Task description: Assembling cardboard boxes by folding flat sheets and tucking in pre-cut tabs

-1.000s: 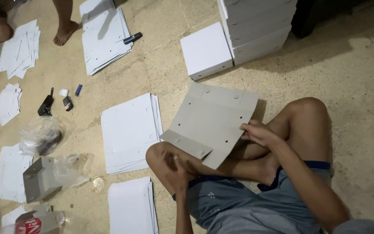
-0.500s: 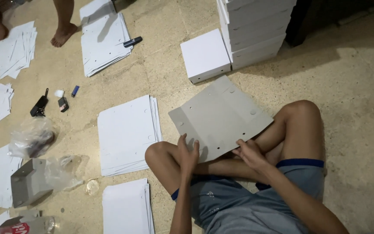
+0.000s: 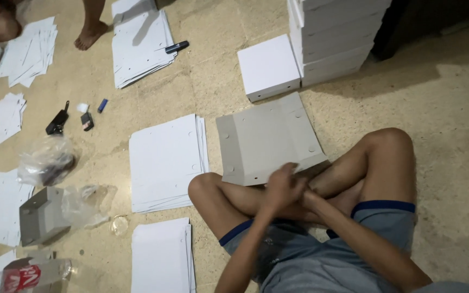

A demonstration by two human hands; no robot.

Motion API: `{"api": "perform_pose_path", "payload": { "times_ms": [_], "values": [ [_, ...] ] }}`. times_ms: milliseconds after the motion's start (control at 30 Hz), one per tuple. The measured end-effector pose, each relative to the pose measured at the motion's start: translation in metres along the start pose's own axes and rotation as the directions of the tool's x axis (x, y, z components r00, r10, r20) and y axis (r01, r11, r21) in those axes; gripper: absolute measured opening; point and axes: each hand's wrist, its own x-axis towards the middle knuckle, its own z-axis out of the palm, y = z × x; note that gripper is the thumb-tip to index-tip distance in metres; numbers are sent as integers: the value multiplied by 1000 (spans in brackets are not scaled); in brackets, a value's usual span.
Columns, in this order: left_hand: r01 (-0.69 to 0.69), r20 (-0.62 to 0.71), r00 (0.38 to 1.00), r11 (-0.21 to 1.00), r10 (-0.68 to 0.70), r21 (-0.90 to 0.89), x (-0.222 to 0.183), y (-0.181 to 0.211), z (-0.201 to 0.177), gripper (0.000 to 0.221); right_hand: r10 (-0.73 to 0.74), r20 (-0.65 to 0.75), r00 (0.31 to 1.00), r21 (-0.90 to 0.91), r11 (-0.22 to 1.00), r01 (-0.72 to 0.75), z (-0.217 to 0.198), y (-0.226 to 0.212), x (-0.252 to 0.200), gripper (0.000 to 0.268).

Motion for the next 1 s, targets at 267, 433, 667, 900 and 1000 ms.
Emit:
{"api": "perform_pose_path", "payload": {
  "times_ms": [267,433,667,900,1000],
  "values": [
    [121,151,962,851,-227,511,82,-31,96,35,-179,72,981,-155,970,189,-35,37,35,49],
    [50,-75,997,805,-6,591,75,-36,75,9,-282,146,948,-214,927,309,-61,78,64,58],
    [-215,-63,962,883,264,417,46,-46,26,39,-233,-40,972,375,898,231,-56,-81,-41,81],
    [-388,-160,828,755,537,528,22,-35,8,18,-147,-88,985,-202,971,127,-99,-74,30,75],
    [-343,-222,812,748,540,568,21,-32,8,14,-100,-85,991,-29,995,98,-106,-68,44,60]
  ]
}}
